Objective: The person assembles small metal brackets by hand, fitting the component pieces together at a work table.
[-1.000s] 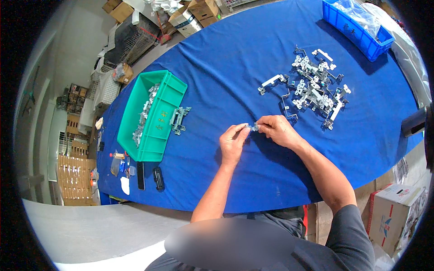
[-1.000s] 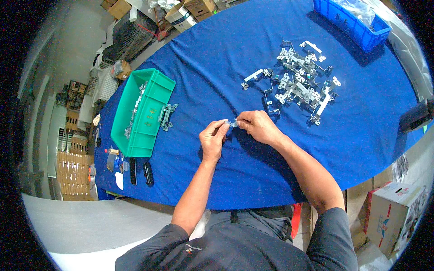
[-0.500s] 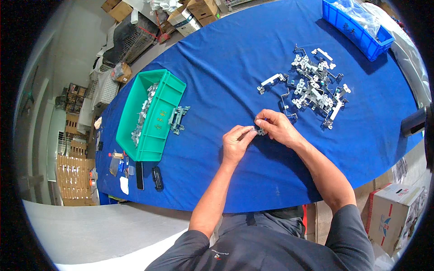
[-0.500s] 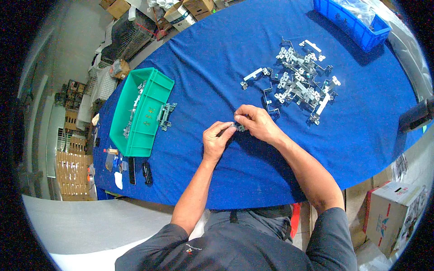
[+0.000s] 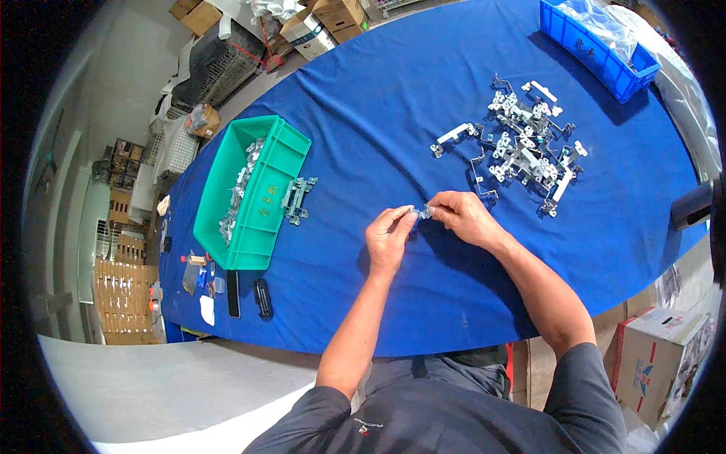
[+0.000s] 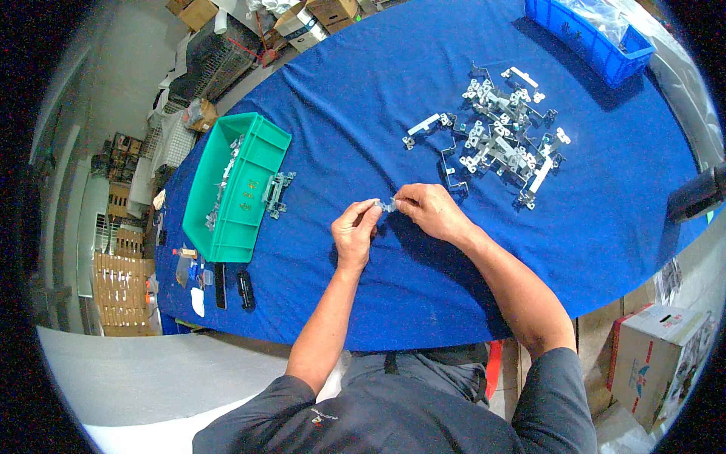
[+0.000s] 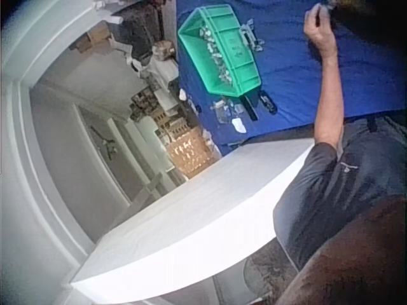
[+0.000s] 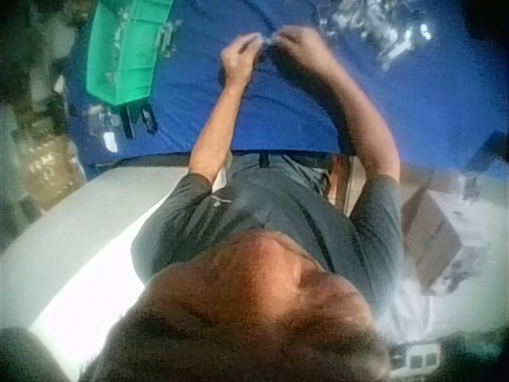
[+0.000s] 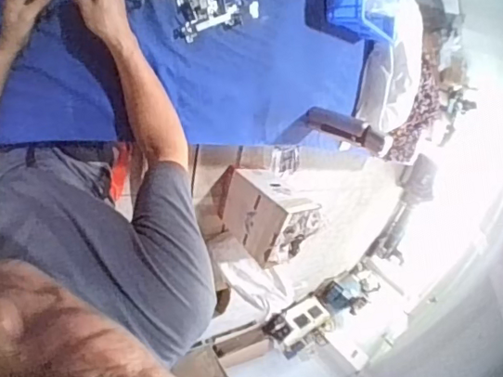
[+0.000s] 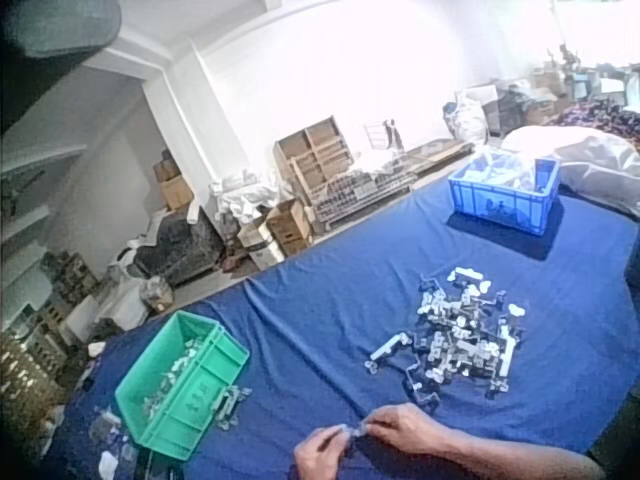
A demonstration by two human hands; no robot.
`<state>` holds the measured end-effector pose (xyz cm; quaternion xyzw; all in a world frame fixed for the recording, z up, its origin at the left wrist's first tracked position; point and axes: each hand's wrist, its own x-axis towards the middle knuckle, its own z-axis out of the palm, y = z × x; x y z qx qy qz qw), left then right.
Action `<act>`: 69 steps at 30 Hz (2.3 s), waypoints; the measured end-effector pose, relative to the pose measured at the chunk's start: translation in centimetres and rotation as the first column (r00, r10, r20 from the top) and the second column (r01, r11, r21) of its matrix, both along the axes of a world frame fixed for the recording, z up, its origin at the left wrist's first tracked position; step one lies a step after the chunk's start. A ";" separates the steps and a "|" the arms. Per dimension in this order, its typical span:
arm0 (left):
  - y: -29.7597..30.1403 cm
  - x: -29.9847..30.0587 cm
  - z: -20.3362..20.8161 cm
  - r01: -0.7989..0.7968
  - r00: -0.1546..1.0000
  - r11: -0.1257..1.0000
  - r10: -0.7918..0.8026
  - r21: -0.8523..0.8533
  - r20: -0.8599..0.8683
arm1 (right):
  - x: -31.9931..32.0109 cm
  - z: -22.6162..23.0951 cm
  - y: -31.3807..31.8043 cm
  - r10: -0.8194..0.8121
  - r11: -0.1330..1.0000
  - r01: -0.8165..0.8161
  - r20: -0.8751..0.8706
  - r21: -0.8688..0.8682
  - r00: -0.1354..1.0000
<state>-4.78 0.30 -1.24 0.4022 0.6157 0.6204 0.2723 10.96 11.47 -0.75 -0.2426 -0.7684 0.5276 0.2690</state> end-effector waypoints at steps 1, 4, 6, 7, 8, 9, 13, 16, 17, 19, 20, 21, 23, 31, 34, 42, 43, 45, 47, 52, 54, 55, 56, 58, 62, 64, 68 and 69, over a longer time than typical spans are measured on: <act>0.0 0.0 -0.1 0.006 0.999 1.000 -0.005 0.010 -0.052 | 0.0 0.0 0.0 -0.006 1.000 0.006 -0.004 -0.001 1.000; 0.1 0.1 0.0 0.021 0.994 1.000 -0.020 0.014 -0.103 | 0.2 0.6 -0.2 0.010 0.988 -0.002 0.050 -0.158 0.999; 0.1 0.2 0.1 0.027 0.994 1.000 -0.026 0.007 -0.104 | 0.1 0.2 -0.1 0.013 0.983 -0.008 0.025 -0.185 1.000; 0.1 0.2 0.2 0.033 0.993 0.999 -0.032 0.010 -0.116 | 0.1 0.1 -0.1 0.018 0.977 -0.018 -0.001 -0.212 1.000; 0.1 0.3 0.2 0.039 0.991 0.999 -0.037 0.014 -0.128 | 0.1 0.0 0.0 0.018 0.977 -0.018 -0.001 -0.213 1.000; 0.1 0.3 0.3 0.039 0.991 0.999 -0.037 0.014 -0.128 | 0.1 0.3 0.0 0.019 0.962 -0.035 -0.062 -0.271 0.998; 0.2 0.2 0.7 0.087 0.945 0.996 -0.092 -0.030 -0.313 | 0.0 0.0 0.2 0.065 0.954 -0.097 -0.122 -0.282 0.990; 0.1 0.5 1.2 0.110 0.934 0.992 -0.125 -0.064 -0.334 | 0.1 0.5 -0.1 -0.017 0.974 -0.008 -0.112 -0.226 0.994; 0.1 0.6 1.3 0.110 0.944 0.988 -0.137 -0.106 -0.300 | 0.1 0.5 -0.1 -0.018 0.974 -0.008 -0.111 -0.227 0.994; 0.1 0.6 1.3 0.102 0.948 0.990 -0.128 -0.102 -0.291 | 0.1 0.7 -0.1 -0.077 0.926 0.028 -0.114 -0.376 0.991; 0.1 0.6 1.2 0.095 0.952 0.991 -0.119 -0.098 -0.281 | 0.0 0.7 -0.2 -0.077 0.927 0.028 -0.114 -0.375 0.990; 0.1 0.6 1.3 0.095 0.952 0.991 -0.119 -0.098 -0.281 | -0.1 0.6 -0.3 -0.106 0.912 0.042 -0.135 -0.409 0.985; 0.1 0.6 1.4 0.142 0.925 0.983 -0.173 -0.114 -0.339 | -0.1 0.7 -0.3 -0.136 0.895 0.055 -0.154 -0.444 0.979; 0.1 0.1 0.1 -0.024 1.000 1.000 0.024 -0.017 -0.006 | 0.0 -0.4 0.4 -0.056 0.982 0.055 -0.005 -0.181 0.998; 0.2 -0.1 -0.1 -0.021 1.000 1.000 0.021 -0.011 0.018 | -0.1 -0.1 0.0 -0.007 1.000 0.007 -0.010 0.015 1.000; 0.2 -0.1 -0.1 -0.002 1.000 1.000 0.002 -0.009 0.026 | 0.2 0.3 -0.1 0.014 0.999 -0.014 -0.004 0.047 1.000; 0.2 -0.1 -0.2 0.000 1.000 1.000 0.001 -0.007 0.030 | 0.2 0.5 -0.2 0.007 1.000 -0.007 0.009 -0.007 1.000; 0.1 -0.1 -0.2 -0.003 1.000 1.000 0.003 -0.006 0.026 | 0.2 0.5 -0.2 0.000 0.998 0.001 0.022 -0.061 1.000; 0.2 -0.1 -0.3 -0.005 1.000 1.000 0.005 -0.005 0.021 | 0.1 0.1 -0.1 -0.010 0.996 0.009 -0.008 -0.087 1.000; 0.1 -0.1 -0.3 0.013 0.999 1.000 -0.013 0.002 0.030 | 0.1 0.1 -0.2 -0.003 0.999 0.003 0.000 -0.055 1.000; 0.2 -0.1 -0.3 0.023 1.000 1.000 -0.023 0.001 0.011 | 0.2 0.1 -0.2 -0.007 1.000 0.008 -0.037 0.031 0.999; 0.2 -0.2 -0.3 0.031 1.000 1.000 -0.031 -0.001 -0.007 | 0.2 0.4 -0.2 0.003 1.000 -0.003 -0.004 -0.012 1.000; 0.1 -0.2 -0.3 0.029 1.000 1.000 -0.030 -0.001 -0.007 | 0.2 0.7 -0.2 0.014 0.998 -0.013 0.028 -0.055 1.000; 0.0 -0.2 -0.3 0.039 0.999 0.999 -0.039 -0.020 -0.037 | 0.3 1.2 -0.4 0.021 0.995 -0.015 0.061 -0.094 0.998; 0.2 0.0 -0.3 0.033 0.998 0.999 -0.033 -0.006 -0.054 | 0.3 0.2 0.2 0.066 0.977 -0.060 0.022 -0.207 0.998; 0.0 0.0 0.0 0.035 0.996 0.999 -0.036 -0.020 -0.083 | 0.2 0.4 0.2 0.066 0.958 -0.073 -0.035 -0.276 0.997; 0.1 0.3 0.6 0.081 0.972 0.996 -0.087 -0.039 -0.217 | 0.4 -0.5 0.7 0.100 0.925 -0.138 -0.121 -0.355 0.988; 0.1 0.4 0.7 0.093 0.966 0.995 -0.100 -0.043 -0.240 | 0.4 -0.5 0.8 0.100 0.925 -0.138 -0.122 -0.355 0.987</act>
